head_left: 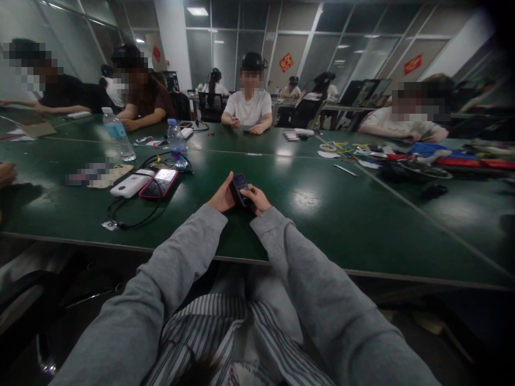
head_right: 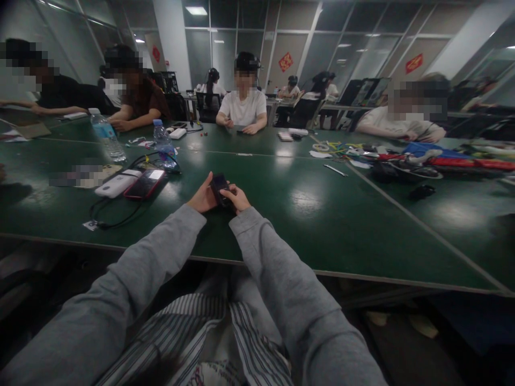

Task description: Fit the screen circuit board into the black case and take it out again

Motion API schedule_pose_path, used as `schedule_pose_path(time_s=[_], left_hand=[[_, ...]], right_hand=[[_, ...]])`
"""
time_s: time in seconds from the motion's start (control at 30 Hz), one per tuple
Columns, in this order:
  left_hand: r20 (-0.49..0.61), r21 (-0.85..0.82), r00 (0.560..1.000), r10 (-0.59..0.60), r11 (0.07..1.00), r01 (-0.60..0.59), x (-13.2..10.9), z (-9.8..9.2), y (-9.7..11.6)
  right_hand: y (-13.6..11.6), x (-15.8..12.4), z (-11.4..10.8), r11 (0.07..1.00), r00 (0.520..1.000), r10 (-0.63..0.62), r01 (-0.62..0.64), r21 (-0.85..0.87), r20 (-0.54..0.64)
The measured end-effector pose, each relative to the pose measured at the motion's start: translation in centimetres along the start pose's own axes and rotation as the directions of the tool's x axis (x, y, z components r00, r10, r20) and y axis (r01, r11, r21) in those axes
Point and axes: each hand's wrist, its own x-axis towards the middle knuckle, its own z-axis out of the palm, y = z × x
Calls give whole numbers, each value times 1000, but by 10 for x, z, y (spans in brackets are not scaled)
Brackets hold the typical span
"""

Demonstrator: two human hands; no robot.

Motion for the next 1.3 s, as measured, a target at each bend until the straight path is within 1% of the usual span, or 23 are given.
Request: schedule_pose_path(time_s=[0.17, 0.37, 0.57, 0.73, 0.93, 1.07, 1.13, 1.17, 1.23, 1.3], left_hand=[[18, -21, 999, 36, 999, -36, 3, -4, -1], [-44, -69, 994, 98, 993, -101, 4, -7, -2], [-76, -86, 992, 101, 991, -107, 3, -5, -4], [-72, -97, 992, 105, 989, -112, 3, -7, -3], [-82, -107, 989, 121, 986, -129, 6, -11, -4], [-81, -105, 990, 118, 986, -127, 7, -13, -5], [-87, -108, 990, 110, 987, -119, 8, -14, -5], [-91, -111, 990, 107, 987, -117, 8, -14, -4], [-104, -114, 989, 108, 986, -120, 8, -14, -4], [-130, -111, 984, 118, 985, -133, 8, -14, -3]], right_hand=[[4, 9, 1, 1000, 1000, 13, -13, -23, -11], [11, 19, 6, 998, 999, -10, 7, -65, -45], [13, 21, 9, 994, 998, -14, 7, -106, -67], [15, 20, 11, 990, 994, -19, 4, -139, -107], [20, 19, 11, 980, 993, -53, 32, -195, -103], [20, 18, 12, 960, 987, -133, 106, -259, -90], [19, 15, 12, 922, 974, -209, 166, -350, -89], [18, 14, 12, 886, 961, -264, 205, -416, -88], [17, 10, 12, 776, 920, -389, 293, -559, -58], [18, 6, 12, 653, 879, -476, 363, -664, 13]])
